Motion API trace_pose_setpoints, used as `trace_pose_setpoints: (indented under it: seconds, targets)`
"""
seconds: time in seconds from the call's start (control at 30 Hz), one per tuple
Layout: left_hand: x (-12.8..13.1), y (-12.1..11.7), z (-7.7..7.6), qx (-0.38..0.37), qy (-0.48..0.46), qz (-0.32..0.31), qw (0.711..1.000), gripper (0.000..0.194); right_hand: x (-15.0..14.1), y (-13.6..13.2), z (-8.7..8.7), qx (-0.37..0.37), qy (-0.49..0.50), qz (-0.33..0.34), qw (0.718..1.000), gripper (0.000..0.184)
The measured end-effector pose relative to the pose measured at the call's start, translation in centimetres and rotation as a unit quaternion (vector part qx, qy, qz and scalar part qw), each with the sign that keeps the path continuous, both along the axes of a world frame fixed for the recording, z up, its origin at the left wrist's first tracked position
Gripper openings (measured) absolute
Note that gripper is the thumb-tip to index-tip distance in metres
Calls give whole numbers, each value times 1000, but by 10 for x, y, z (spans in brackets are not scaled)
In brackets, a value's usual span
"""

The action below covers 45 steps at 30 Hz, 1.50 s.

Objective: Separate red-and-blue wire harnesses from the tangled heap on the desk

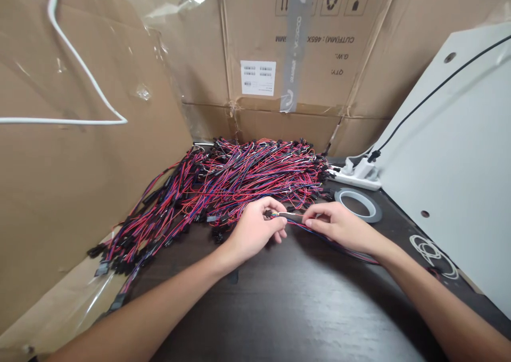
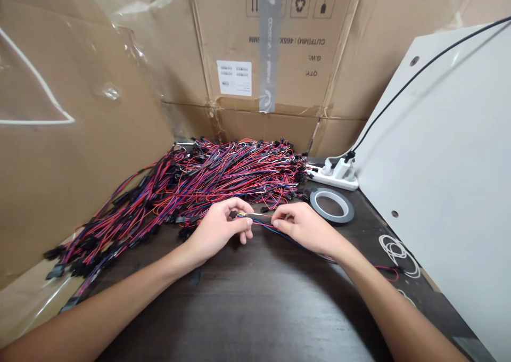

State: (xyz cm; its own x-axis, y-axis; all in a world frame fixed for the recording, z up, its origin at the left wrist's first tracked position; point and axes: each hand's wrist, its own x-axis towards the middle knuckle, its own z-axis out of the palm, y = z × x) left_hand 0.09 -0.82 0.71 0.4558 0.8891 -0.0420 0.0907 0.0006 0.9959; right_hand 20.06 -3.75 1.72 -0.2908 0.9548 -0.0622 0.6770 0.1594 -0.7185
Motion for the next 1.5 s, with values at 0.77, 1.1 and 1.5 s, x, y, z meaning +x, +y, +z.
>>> trace_pose_setpoints:
  seconds: [0.77,1.1,1.5]
  targets:
    - [-1,-1,0,-132,-104,-39,985,17,-3,-1,7,-61,129,-40,989,21]
    - [-2,0,0,-124,-101,-47,986,15,2,2,7,-41,138,-56,988,24]
    - [1,3,-4,-59,23,18,998,14,4,5,1,25,88,-81,992,21]
